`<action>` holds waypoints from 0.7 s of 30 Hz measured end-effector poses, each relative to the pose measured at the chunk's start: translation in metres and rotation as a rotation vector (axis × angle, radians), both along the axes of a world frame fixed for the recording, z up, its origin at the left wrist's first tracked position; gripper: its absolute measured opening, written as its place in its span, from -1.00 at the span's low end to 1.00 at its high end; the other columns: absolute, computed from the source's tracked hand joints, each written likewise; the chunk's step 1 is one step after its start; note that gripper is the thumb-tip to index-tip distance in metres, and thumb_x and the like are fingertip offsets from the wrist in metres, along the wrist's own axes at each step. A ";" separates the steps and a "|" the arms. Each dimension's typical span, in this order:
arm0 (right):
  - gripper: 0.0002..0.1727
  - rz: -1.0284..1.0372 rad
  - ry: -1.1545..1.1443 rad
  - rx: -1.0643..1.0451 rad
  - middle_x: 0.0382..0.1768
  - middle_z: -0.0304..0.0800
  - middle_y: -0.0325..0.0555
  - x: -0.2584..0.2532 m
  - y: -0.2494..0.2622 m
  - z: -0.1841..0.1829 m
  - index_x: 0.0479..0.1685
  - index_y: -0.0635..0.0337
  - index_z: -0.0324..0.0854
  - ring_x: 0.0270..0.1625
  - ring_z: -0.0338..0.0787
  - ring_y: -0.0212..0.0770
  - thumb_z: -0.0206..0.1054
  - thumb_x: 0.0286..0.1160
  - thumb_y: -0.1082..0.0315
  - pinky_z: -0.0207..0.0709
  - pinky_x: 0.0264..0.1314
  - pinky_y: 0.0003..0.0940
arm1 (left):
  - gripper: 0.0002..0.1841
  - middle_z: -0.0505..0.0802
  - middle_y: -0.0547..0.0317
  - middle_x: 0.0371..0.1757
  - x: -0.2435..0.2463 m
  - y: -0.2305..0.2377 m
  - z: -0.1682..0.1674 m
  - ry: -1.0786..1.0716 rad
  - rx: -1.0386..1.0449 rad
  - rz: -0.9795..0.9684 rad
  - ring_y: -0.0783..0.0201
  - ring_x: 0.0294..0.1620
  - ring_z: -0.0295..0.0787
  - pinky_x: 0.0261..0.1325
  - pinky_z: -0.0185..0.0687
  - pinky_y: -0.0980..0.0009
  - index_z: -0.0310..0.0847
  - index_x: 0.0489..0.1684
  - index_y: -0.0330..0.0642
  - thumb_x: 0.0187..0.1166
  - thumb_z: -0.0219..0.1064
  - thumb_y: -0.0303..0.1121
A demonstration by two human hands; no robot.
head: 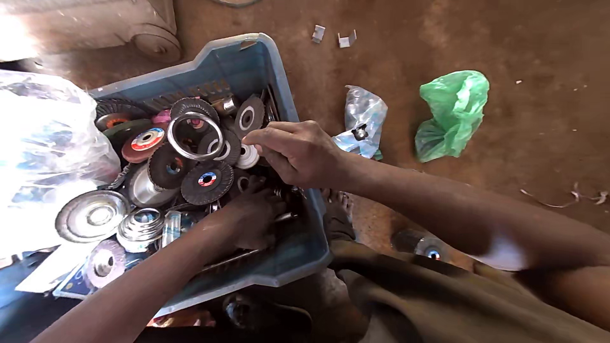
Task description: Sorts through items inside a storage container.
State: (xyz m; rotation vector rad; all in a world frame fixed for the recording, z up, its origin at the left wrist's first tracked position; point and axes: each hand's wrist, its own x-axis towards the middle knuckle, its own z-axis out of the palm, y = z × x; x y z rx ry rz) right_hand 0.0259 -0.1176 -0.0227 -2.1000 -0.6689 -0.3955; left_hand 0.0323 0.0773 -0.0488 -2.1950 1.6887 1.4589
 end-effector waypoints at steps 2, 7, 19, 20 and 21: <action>-0.73 -0.001 -0.002 -0.003 -0.32 0.83 -0.01 0.000 0.000 0.000 0.06 0.35 0.78 -0.36 0.79 -0.19 0.20 0.57 0.52 0.68 -0.32 -0.28 | -0.46 0.79 0.28 0.37 0.002 0.012 0.007 0.011 0.006 0.031 0.19 0.60 0.52 0.89 -0.21 -0.08 0.71 0.38 0.15 0.36 0.47 0.01; -0.72 -0.017 -0.013 -0.018 -0.33 0.84 -0.02 0.002 0.001 -0.001 0.06 0.33 0.79 -0.37 0.80 -0.19 0.19 0.57 0.51 0.66 -0.36 -0.27 | -0.47 0.86 0.29 0.18 -0.001 0.011 0.022 -0.010 0.098 0.098 0.15 0.56 0.54 0.87 -0.14 -0.04 0.71 0.34 0.22 0.29 0.53 -0.04; -0.73 -0.028 -0.008 -0.033 -0.29 0.85 -0.03 0.001 0.001 0.000 0.07 0.32 0.78 -0.34 0.81 -0.19 0.21 0.56 0.51 0.68 -0.33 -0.28 | -0.70 0.83 0.43 -0.21 -0.012 0.028 0.039 -0.084 0.011 0.222 0.38 0.03 0.76 0.76 0.16 0.10 0.73 -0.05 0.16 0.27 0.49 -0.07; -0.73 -0.027 -0.004 -0.033 -0.30 0.84 -0.03 0.001 0.001 0.000 0.07 0.31 0.78 -0.35 0.80 -0.19 0.21 0.56 0.51 0.68 -0.33 -0.28 | -0.71 0.81 0.42 -0.26 -0.010 0.036 0.042 -0.079 -0.039 0.204 0.38 -0.02 0.77 0.73 0.24 0.08 0.70 -0.09 0.15 0.26 0.48 -0.08; -0.73 -0.028 -0.002 -0.031 -0.32 0.83 -0.04 0.001 0.001 0.000 0.07 0.31 0.78 -0.36 0.80 -0.18 0.21 0.55 0.51 0.67 -0.35 -0.27 | -0.71 0.80 0.41 -0.27 -0.008 0.044 0.044 -0.062 -0.089 0.188 0.37 -0.04 0.77 0.71 0.30 0.05 0.68 -0.10 0.13 0.23 0.47 -0.10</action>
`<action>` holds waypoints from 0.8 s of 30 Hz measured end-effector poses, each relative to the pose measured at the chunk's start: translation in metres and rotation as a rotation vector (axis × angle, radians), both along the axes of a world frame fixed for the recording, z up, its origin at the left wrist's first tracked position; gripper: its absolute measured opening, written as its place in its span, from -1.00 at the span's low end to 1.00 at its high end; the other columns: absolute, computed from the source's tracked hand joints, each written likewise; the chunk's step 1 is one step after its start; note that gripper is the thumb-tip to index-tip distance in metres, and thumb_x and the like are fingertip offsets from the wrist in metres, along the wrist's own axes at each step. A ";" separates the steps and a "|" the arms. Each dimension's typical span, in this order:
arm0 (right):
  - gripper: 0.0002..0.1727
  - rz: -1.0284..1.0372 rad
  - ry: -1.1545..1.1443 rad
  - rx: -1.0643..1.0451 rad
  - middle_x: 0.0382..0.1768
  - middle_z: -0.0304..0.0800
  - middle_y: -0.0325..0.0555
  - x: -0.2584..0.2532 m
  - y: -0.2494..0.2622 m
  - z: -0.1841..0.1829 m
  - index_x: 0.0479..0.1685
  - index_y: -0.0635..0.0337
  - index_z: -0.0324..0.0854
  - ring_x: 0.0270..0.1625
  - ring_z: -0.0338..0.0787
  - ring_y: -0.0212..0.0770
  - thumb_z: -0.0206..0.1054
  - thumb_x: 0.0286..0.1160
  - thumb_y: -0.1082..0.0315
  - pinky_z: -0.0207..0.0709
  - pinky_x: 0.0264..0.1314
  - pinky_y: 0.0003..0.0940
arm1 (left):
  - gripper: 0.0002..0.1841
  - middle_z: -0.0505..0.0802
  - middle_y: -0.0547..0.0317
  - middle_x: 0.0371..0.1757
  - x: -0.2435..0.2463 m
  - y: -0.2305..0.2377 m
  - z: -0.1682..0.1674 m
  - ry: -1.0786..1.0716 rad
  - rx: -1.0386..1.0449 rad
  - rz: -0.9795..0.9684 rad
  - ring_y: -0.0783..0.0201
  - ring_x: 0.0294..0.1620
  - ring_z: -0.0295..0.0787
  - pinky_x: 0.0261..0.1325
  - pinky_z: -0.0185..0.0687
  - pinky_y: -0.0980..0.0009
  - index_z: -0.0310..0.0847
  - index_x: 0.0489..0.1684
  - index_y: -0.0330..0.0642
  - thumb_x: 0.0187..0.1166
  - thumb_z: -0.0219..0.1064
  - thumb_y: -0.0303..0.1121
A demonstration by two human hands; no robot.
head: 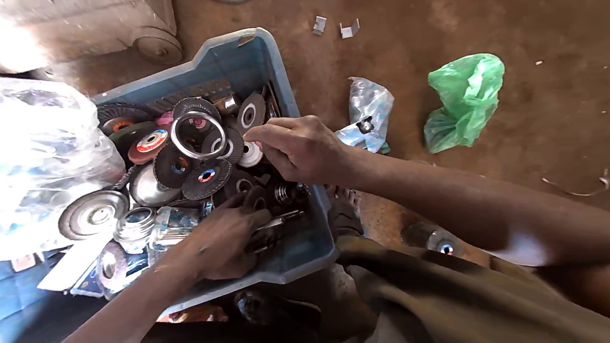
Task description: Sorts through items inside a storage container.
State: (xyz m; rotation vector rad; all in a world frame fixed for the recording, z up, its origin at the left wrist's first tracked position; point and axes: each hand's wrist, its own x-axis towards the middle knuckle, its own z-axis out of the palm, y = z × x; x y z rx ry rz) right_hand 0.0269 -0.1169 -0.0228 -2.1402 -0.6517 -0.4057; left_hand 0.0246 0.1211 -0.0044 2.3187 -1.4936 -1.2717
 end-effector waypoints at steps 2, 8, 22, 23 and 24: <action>-0.73 -0.004 0.013 -0.003 -0.36 0.80 -0.05 0.000 0.001 0.000 0.06 0.31 0.78 -0.38 0.78 -0.16 0.21 0.54 0.50 0.65 -0.37 -0.24 | -0.67 0.81 0.42 -0.24 0.006 0.013 0.005 0.029 -0.091 -0.024 0.39 -0.03 0.78 0.63 0.42 0.05 0.70 -0.09 0.11 0.16 0.47 -0.14; -0.73 0.005 0.027 0.010 -0.37 0.78 -0.05 -0.002 0.000 0.002 0.07 0.30 0.79 -0.38 0.77 -0.16 0.22 0.55 0.50 0.64 -0.37 -0.25 | -0.75 0.71 0.46 -0.38 0.015 0.027 0.011 0.106 -0.225 -0.028 0.45 -0.20 0.72 0.43 0.59 0.13 0.66 -0.26 0.11 0.10 0.42 -0.13; -0.72 -0.023 -0.037 0.083 -0.25 0.85 0.01 -0.002 -0.002 0.001 0.13 0.39 0.75 -0.28 0.83 -0.22 0.18 0.66 0.49 0.74 -0.21 -0.34 | -0.64 0.84 0.21 -0.08 0.006 0.013 0.010 0.094 -0.078 -0.013 0.20 0.11 0.79 0.66 0.35 -0.03 0.63 0.12 -0.01 0.35 0.40 -0.18; -0.71 -0.035 -0.043 0.110 -0.25 0.85 0.02 -0.002 -0.002 0.001 0.16 0.42 0.72 -0.30 0.81 -0.25 0.16 0.67 0.50 0.74 -0.22 -0.37 | -0.61 0.84 0.13 0.00 0.003 0.009 0.008 0.104 -0.050 -0.009 0.13 0.19 0.78 0.70 0.29 -0.05 0.61 0.20 -0.05 0.42 0.37 -0.18; -0.69 -0.046 -0.040 0.144 -0.25 0.84 0.03 -0.002 -0.001 0.001 0.20 0.46 0.69 -0.35 0.78 -0.27 0.12 0.67 0.51 0.73 -0.27 -0.39 | -0.62 0.83 0.05 0.06 0.002 0.005 0.007 0.131 -0.028 0.000 0.05 0.25 0.75 0.71 0.25 -0.09 0.60 0.22 -0.10 0.47 0.34 -0.20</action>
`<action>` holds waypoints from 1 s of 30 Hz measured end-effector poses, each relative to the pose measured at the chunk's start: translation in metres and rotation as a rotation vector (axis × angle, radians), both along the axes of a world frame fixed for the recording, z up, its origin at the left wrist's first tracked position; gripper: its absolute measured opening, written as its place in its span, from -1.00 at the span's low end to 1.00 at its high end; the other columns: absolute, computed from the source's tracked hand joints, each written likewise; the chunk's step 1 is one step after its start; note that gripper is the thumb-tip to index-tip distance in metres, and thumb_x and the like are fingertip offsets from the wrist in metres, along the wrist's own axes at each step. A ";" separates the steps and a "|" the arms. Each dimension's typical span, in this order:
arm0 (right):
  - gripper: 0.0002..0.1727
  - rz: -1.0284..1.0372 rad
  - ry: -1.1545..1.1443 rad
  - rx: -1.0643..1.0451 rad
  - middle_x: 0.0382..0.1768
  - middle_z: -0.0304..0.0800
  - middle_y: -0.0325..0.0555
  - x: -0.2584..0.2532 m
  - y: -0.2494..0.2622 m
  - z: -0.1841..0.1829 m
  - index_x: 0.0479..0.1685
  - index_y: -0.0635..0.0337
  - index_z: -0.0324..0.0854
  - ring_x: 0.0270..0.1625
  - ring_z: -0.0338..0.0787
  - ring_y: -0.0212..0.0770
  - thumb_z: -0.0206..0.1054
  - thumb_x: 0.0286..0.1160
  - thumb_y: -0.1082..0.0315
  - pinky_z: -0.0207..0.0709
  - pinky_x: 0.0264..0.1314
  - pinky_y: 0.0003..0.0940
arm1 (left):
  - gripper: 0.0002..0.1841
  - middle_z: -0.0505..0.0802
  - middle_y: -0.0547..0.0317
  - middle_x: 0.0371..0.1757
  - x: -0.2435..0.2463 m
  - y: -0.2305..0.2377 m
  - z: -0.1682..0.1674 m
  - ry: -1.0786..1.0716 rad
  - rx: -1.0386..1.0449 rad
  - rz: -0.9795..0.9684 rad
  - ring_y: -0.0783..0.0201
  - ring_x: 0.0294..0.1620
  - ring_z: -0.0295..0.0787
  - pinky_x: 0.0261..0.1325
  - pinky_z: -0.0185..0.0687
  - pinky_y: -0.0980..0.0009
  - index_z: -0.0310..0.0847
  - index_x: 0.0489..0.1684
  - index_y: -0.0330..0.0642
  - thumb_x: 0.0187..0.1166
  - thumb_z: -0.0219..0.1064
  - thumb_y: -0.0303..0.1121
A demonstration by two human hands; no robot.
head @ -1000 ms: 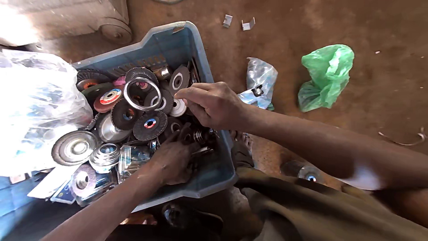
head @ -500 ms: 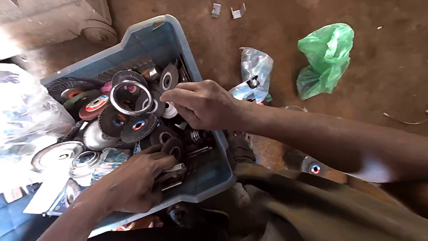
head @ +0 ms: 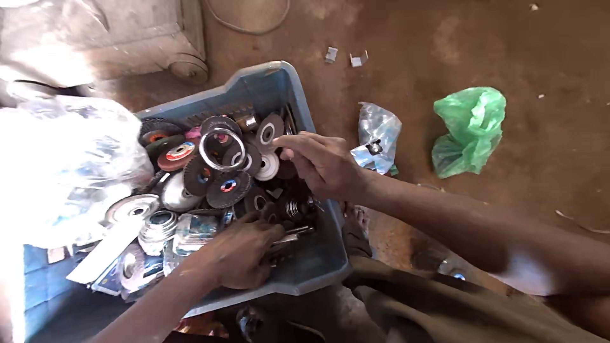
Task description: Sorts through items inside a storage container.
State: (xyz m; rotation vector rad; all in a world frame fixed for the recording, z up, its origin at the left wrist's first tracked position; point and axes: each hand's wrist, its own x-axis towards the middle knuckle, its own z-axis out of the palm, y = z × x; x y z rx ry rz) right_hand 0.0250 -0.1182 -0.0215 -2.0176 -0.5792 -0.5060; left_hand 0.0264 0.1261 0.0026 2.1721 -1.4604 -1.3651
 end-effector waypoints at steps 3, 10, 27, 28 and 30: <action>-0.66 -0.048 0.045 0.109 -0.05 0.84 0.08 -0.002 0.000 -0.001 0.31 0.49 0.58 -0.31 0.82 -0.31 0.04 0.78 0.47 0.80 -0.31 -0.39 | -0.59 0.70 -0.10 0.41 -0.005 -0.015 -0.002 0.030 0.113 -0.010 -0.13 0.58 0.51 0.77 0.06 -0.22 0.62 0.38 -0.09 0.62 0.25 -0.17; -0.61 -0.096 0.366 0.663 0.12 0.77 -0.12 -0.016 -0.001 0.008 0.53 0.16 0.35 -0.25 0.84 -0.26 -0.08 0.81 0.41 0.81 -0.30 -0.32 | -0.58 0.85 -0.19 -0.06 0.014 -0.052 0.011 0.013 0.113 0.185 -0.19 0.06 0.81 0.14 0.63 -0.31 0.76 -0.06 -0.27 0.75 0.15 -0.06; -0.75 -0.019 0.028 0.070 -0.09 0.80 -0.19 -0.037 0.001 -0.008 -0.03 0.22 0.71 0.11 0.75 -0.34 0.13 0.74 0.32 0.67 0.23 -0.44 | -0.71 0.92 0.02 -0.11 0.099 -0.018 -0.009 -0.437 0.036 0.319 -0.10 0.02 0.86 0.13 0.72 -0.19 0.82 0.13 0.05 0.45 0.45 -0.41; -0.75 -0.015 0.023 0.075 -0.09 0.81 -0.18 -0.037 0.001 -0.008 -0.03 0.22 0.72 0.10 0.76 -0.34 0.13 0.74 0.32 0.67 0.23 -0.44 | -0.77 0.92 0.11 -0.13 0.097 -0.002 -0.003 -0.407 0.057 0.268 -0.03 0.03 0.86 0.15 0.72 -0.14 0.87 -0.02 0.05 0.41 0.48 -0.41; -0.75 -0.016 0.021 0.085 -0.11 0.81 -0.19 -0.036 0.001 -0.009 -0.02 0.23 0.72 0.07 0.75 -0.35 0.14 0.74 0.31 0.67 0.19 -0.46 | -0.72 0.89 0.19 0.08 0.097 0.021 0.013 -0.304 0.168 0.148 0.04 0.22 0.79 0.29 0.66 -0.10 0.87 0.03 0.09 0.36 0.51 -0.39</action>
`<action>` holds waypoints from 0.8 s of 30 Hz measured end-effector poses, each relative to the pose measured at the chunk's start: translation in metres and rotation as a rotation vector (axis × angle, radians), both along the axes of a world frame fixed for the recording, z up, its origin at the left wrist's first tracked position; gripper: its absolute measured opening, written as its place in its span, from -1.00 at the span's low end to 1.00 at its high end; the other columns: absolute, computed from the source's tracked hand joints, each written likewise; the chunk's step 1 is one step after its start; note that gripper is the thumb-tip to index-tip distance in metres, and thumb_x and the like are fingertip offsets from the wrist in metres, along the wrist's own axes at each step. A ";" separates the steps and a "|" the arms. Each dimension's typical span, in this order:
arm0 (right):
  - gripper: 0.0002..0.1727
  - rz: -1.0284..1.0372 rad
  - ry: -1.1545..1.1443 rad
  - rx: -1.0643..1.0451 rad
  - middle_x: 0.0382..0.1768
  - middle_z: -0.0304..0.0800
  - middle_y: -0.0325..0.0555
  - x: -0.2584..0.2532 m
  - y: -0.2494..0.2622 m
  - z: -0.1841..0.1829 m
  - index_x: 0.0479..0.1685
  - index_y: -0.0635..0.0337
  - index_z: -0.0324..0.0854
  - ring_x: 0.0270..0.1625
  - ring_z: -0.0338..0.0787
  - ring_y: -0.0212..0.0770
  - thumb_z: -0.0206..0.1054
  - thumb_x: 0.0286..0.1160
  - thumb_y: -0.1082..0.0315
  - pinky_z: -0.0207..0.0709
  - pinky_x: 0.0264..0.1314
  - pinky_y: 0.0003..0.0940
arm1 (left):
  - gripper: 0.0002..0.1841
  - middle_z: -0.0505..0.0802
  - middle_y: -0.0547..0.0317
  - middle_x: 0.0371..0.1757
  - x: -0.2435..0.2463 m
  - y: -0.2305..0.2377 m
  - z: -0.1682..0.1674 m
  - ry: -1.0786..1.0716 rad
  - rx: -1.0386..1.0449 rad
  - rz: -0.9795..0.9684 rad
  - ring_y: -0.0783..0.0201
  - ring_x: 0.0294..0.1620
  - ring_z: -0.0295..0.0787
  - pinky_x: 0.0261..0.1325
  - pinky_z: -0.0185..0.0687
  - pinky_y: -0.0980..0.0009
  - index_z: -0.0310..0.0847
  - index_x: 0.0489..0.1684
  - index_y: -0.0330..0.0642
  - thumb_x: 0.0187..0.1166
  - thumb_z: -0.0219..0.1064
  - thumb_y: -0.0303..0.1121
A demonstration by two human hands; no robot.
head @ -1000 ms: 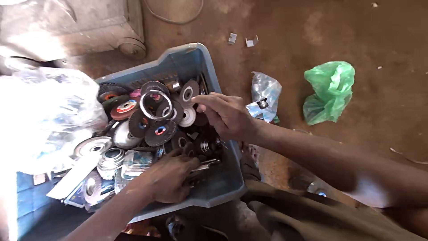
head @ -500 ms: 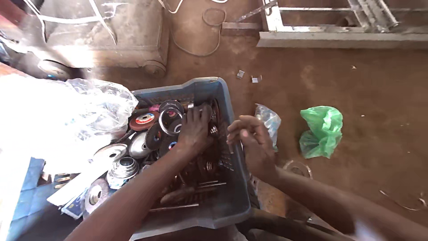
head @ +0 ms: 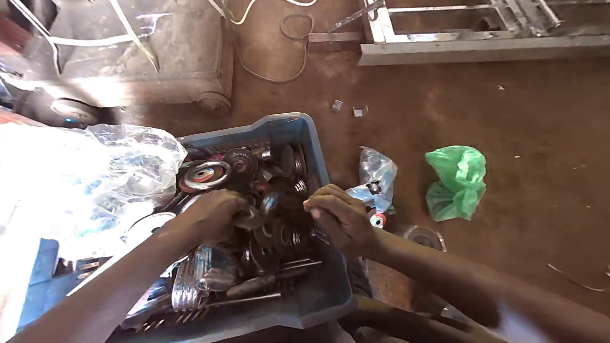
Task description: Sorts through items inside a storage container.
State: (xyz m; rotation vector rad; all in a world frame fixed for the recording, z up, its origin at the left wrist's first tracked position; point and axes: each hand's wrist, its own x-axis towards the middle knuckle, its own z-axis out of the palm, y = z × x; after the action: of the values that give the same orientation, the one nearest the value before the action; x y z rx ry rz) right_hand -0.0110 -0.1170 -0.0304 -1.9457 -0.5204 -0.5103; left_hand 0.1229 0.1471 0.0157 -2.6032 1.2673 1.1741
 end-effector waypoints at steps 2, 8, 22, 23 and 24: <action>-0.74 -0.005 0.000 0.012 -0.14 0.81 -0.18 0.000 0.000 0.000 -0.04 0.25 0.74 0.04 0.76 -0.35 0.15 0.73 0.32 0.68 0.16 -0.45 | -0.59 0.83 0.22 0.29 0.003 0.003 0.014 0.149 0.141 -0.042 0.08 0.35 0.72 0.35 0.60 -0.09 0.82 0.20 0.18 0.31 0.51 -0.23; -0.73 -0.020 -0.005 0.010 -0.14 0.82 -0.19 0.000 0.000 -0.001 -0.04 0.23 0.73 0.03 0.78 -0.35 0.13 0.76 0.30 0.70 0.16 -0.43 | -0.68 0.88 -0.04 -0.14 0.006 -0.064 0.002 -0.081 0.012 0.094 -0.14 0.01 0.83 0.09 0.67 -0.25 0.78 0.09 -0.06 0.56 0.38 -0.08; -0.78 0.009 -0.020 -0.067 -0.16 0.79 -0.20 0.001 -0.004 0.002 -0.03 0.21 0.71 0.00 0.76 -0.38 0.15 0.74 0.34 0.69 0.11 -0.51 | -0.60 0.75 -0.17 0.40 -0.053 -0.117 -0.064 -0.093 0.026 0.138 -0.20 0.54 0.53 0.70 0.17 -0.23 0.74 0.31 -0.13 0.64 0.31 -0.11; -0.78 0.015 -0.032 -0.076 -0.17 0.79 -0.20 0.001 -0.005 0.002 -0.03 0.21 0.71 0.00 0.76 -0.38 0.16 0.73 0.34 0.69 0.10 -0.52 | -0.68 0.83 -0.04 0.28 -0.053 -0.112 -0.055 -0.060 0.013 0.120 -0.12 0.46 0.62 0.70 0.15 -0.20 0.79 0.25 0.03 0.65 0.29 -0.15; -0.78 0.023 -0.044 -0.080 -0.17 0.79 -0.19 0.001 -0.006 0.001 -0.03 0.21 0.71 0.00 0.77 -0.38 0.16 0.73 0.35 0.70 0.10 -0.52 | -0.69 0.86 0.05 0.24 -0.051 -0.104 -0.049 -0.011 0.011 0.097 -0.06 0.44 0.65 0.75 0.08 -0.19 0.79 0.25 0.12 0.67 0.27 -0.14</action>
State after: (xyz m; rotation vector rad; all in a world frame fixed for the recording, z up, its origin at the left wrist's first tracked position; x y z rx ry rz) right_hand -0.0100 -0.1226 -0.0295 -2.0061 -0.5980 -0.5256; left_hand 0.0715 0.0434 -0.0330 -2.6869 1.1419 1.1757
